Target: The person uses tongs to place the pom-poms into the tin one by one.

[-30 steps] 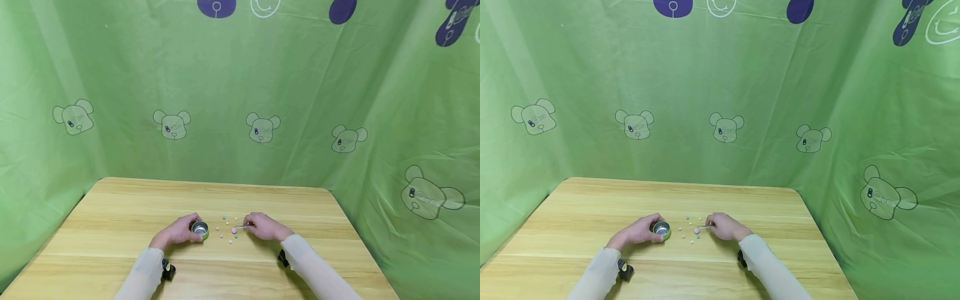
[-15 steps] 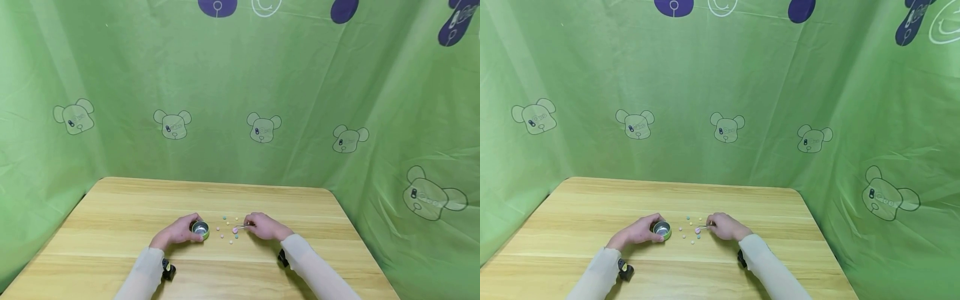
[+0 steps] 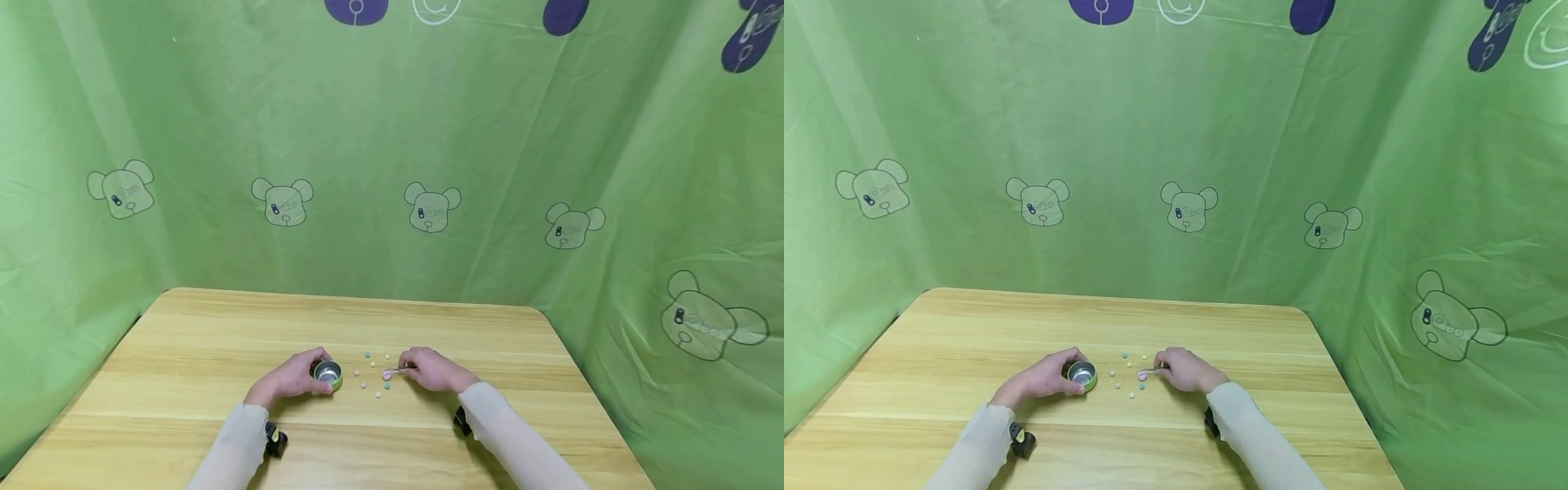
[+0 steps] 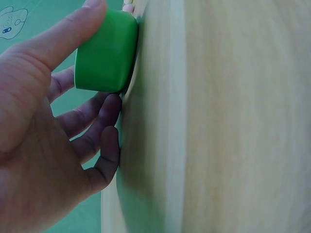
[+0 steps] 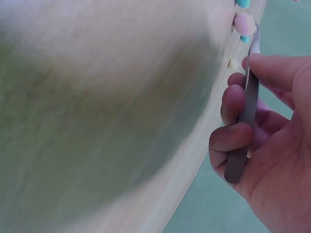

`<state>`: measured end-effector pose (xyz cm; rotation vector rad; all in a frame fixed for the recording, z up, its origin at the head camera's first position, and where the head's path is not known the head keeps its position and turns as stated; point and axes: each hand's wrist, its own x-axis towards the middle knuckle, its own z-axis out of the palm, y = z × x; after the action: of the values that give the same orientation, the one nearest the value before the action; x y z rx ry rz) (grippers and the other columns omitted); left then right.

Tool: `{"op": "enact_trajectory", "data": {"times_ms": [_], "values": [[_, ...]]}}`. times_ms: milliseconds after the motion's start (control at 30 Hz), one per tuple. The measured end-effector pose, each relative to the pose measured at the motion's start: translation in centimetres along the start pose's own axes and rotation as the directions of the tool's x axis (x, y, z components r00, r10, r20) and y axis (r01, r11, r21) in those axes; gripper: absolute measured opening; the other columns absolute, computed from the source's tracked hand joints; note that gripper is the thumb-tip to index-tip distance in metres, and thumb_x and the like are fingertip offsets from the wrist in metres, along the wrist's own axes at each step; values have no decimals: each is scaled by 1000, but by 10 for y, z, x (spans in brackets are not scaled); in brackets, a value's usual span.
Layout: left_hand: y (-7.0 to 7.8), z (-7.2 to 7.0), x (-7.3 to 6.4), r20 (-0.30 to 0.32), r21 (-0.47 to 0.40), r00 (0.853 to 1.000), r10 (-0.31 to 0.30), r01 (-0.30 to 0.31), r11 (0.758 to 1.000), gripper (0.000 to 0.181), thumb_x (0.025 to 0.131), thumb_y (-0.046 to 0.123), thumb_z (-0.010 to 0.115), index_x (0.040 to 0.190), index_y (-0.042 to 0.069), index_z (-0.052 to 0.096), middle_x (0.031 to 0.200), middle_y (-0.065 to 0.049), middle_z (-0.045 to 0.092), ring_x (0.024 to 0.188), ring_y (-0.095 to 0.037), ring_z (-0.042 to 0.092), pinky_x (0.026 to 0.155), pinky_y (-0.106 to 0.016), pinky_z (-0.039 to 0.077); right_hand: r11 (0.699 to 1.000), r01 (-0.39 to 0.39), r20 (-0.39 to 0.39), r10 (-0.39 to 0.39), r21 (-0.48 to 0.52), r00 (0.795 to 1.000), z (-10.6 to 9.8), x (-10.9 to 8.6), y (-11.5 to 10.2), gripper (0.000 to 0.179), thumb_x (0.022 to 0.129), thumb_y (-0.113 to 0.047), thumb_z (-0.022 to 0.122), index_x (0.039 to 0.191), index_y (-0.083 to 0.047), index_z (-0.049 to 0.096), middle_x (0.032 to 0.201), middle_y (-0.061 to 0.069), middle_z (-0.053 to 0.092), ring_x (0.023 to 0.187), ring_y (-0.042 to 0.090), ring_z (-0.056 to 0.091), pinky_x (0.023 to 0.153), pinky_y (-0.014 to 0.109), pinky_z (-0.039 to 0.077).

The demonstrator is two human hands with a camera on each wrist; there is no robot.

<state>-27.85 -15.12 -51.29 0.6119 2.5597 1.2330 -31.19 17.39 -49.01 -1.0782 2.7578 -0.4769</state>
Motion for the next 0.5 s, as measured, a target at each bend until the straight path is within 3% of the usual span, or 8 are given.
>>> {"op": "enact_trajectory", "data": {"times_ms": [233, 500], "values": [[0, 0, -1, 4, 6, 1000, -5, 5, 1000, 46, 75, 27, 79, 110, 13, 55, 105, -2, 60, 98, -21, 56, 90, -46, 44, 999, 38, -24, -39, -35, 999, 2, 1, 4, 7, 95, -14, 57, 97, -15, 63, 88, -9, 57, 81, 8, 53, 74, 31, 46], [0, 0, 1, 2, 3, 1000, -4, 4, 1000, 45, 75, 26, 80, 110, 12, 55, 105, -3, 60, 98, -23, 56, 90, -48, 43, 1000, 22, -40, -22, -7, 999, 1, 3, 4, 7, 95, -13, 57, 97, -15, 63, 88, -8, 58, 81, 10, 54, 75, 33, 47]]}}
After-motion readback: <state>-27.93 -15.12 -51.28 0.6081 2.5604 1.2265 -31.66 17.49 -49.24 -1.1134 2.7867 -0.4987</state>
